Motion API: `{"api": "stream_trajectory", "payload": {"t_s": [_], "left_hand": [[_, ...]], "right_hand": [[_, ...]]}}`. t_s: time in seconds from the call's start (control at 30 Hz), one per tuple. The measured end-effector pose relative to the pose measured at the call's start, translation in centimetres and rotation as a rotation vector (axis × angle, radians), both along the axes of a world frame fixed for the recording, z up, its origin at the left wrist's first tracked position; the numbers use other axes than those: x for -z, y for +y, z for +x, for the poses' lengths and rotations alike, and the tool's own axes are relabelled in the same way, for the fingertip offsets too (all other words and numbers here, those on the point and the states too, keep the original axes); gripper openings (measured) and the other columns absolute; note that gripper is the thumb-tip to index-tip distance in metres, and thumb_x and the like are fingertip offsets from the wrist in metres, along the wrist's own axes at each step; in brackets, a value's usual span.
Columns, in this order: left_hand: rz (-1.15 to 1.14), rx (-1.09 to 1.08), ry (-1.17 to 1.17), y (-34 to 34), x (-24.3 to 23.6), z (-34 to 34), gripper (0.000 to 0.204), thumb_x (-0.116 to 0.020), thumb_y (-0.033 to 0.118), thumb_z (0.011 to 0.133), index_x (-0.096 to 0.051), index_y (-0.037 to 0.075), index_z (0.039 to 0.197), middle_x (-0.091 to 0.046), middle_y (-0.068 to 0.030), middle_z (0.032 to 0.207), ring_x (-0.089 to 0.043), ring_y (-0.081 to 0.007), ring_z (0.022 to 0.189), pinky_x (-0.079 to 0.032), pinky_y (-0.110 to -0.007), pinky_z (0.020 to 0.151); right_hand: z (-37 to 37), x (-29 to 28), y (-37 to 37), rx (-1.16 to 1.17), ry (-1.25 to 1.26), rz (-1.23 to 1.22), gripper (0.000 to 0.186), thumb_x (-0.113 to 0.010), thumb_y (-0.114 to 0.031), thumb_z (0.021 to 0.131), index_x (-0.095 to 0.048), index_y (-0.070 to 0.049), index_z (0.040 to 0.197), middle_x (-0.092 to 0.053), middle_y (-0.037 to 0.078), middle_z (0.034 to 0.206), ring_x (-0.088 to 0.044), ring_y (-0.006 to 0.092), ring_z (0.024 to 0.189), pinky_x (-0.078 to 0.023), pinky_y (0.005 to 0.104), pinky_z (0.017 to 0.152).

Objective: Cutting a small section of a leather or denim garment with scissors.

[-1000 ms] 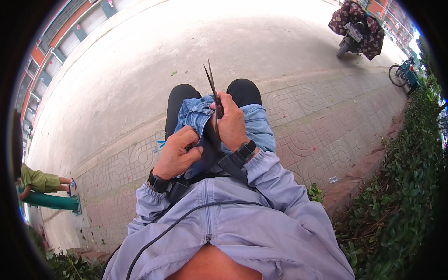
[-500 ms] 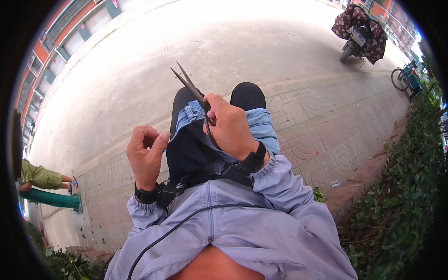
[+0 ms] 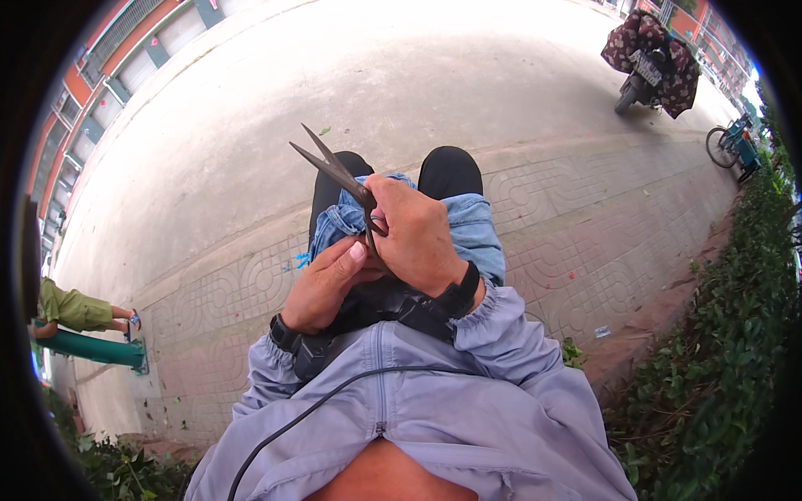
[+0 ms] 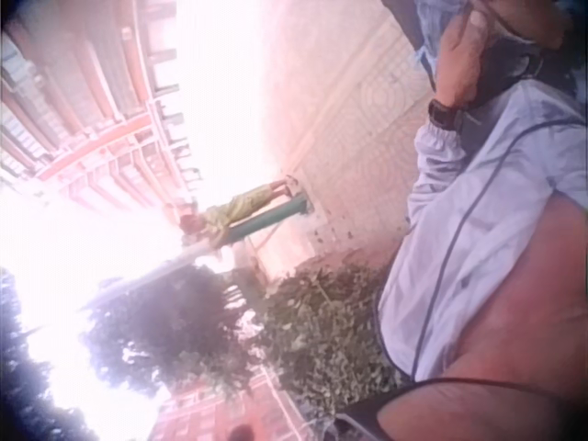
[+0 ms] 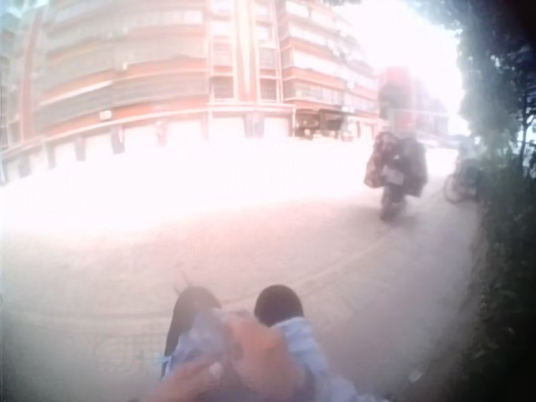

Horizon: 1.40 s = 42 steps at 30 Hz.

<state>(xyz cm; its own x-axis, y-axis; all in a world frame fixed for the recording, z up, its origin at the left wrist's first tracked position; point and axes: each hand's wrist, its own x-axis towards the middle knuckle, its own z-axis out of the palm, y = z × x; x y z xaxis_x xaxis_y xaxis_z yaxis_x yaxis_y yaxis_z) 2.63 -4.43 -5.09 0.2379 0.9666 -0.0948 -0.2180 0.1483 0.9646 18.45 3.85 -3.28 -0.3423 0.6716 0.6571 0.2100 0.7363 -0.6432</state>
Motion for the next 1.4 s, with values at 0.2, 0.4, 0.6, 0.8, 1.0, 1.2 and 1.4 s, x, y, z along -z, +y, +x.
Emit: {"api": "stream_trajectory", "payload": {"t_s": [0.2, 0.4, 0.6, 0.8, 1.0, 1.2, 1.4], "left_hand": [[-0.181, -0.128, -0.415, 0.3, 0.7, 1.6, 0.044, -0.042, 0.040, 0.108, -0.060, 0.003, 0.124, -0.064, -0.0053, 0.113, -0.058, -0.0165, 0.107, -0.045, -0.033, 0.097], [0.096, -0.310, -0.736, 1.0, 1.7, 0.9, 0.042, -0.044, 0.044, 0.107, -0.063, 0.008, 0.118, -0.066, -0.0058, 0.109, -0.061, -0.0179, 0.100, -0.048, -0.036, 0.093], [0.243, -0.390, -0.646, 0.4, -2.8, 1.5, 0.036, -0.045, 0.035, 0.107, -0.063, 0.004, 0.108, -0.068, -0.0070, 0.099, -0.062, -0.0160, 0.089, -0.050, -0.034, 0.085], [0.198, -0.379, -0.508, 1.9, -0.6, 0.6, 0.032, -0.054, 0.034, 0.104, -0.065, 0.005, 0.097, -0.066, -0.0054, 0.085, -0.060, -0.0152, 0.078, -0.047, -0.031, 0.075], [-0.013, -0.395, -0.679, 2.6, 1.1, 0.9, 0.026, -0.061, 0.033, 0.101, -0.061, 0.012, 0.085, -0.062, -0.0039, 0.079, -0.057, -0.0155, 0.073, -0.047, -0.032, 0.069], [-0.044, -0.397, -0.717, 2.9, 0.9, 0.9, 0.028, -0.062, 0.035, 0.101, -0.061, 0.011, 0.086, -0.062, -0.0053, 0.080, -0.058, -0.0167, 0.073, -0.049, -0.034, 0.070], [-0.104, -0.420, -0.739, 4.1, 0.6, 0.7, 0.027, -0.062, 0.034, 0.101, -0.064, 0.010, 0.090, -0.066, -0.0053, 0.083, -0.064, -0.0169, 0.079, -0.053, -0.034, 0.076]], "right_hand": [[-0.1, -0.5, -0.1, 0.065, -0.005, 0.033, 0.041, -0.069, 0.004, 0.073, -0.061, -0.003, 0.112, -0.065, 0.013, 0.088, -0.067, 0.0280, 0.072, -0.054, 0.0364, 0.064], [-1.0, -0.7, -1.0, -0.009, 0.042, 0.014, 0.041, -0.071, 0.003, 0.073, -0.061, -0.004, 0.112, -0.064, 0.013, 0.086, -0.067, 0.0278, 0.072, -0.054, 0.0355, 0.063], [0.0, -4.0, -1.9, -0.064, 0.091, 0.094, 0.046, -0.073, 0.004, 0.076, -0.058, -0.001, 0.120, -0.065, 0.009, 0.084, -0.066, 0.0159, 0.069, -0.052, 0.0279, 0.060], [0.3, -2.7, -0.7, -0.032, 0.059, 0.018, 0.045, -0.072, 0.000, 0.078, -0.058, -0.002, 0.120, -0.065, 0.008, 0.083, -0.065, 0.0151, 0.071, -0.051, 0.0282, 0.063], [1.2, 0.6, -0.1, 0.060, -0.053, -0.188, 0.042, -0.076, -0.004, 0.077, -0.058, -0.004, 0.116, -0.062, 0.012, 0.083, -0.065, 0.0230, 0.069, -0.053, 0.0330, 0.061], [3.8, 0.3, -2.6, 0.036, -0.034, -0.047, 0.043, -0.077, -0.005, 0.079, -0.060, 0.000, 0.118, -0.061, 0.007, 0.084, -0.057, 0.0143, 0.065, -0.049, 0.0283, 0.061], [4.7, 1.9, -2.9, 0.054, -0.223, 0.011, 0.042, -0.079, -0.007, 0.077, -0.061, -0.001, 0.115, -0.063, 0.011, 0.085, -0.065, 0.0209, 0.068, -0.052, 0.0309, 0.059]]}}
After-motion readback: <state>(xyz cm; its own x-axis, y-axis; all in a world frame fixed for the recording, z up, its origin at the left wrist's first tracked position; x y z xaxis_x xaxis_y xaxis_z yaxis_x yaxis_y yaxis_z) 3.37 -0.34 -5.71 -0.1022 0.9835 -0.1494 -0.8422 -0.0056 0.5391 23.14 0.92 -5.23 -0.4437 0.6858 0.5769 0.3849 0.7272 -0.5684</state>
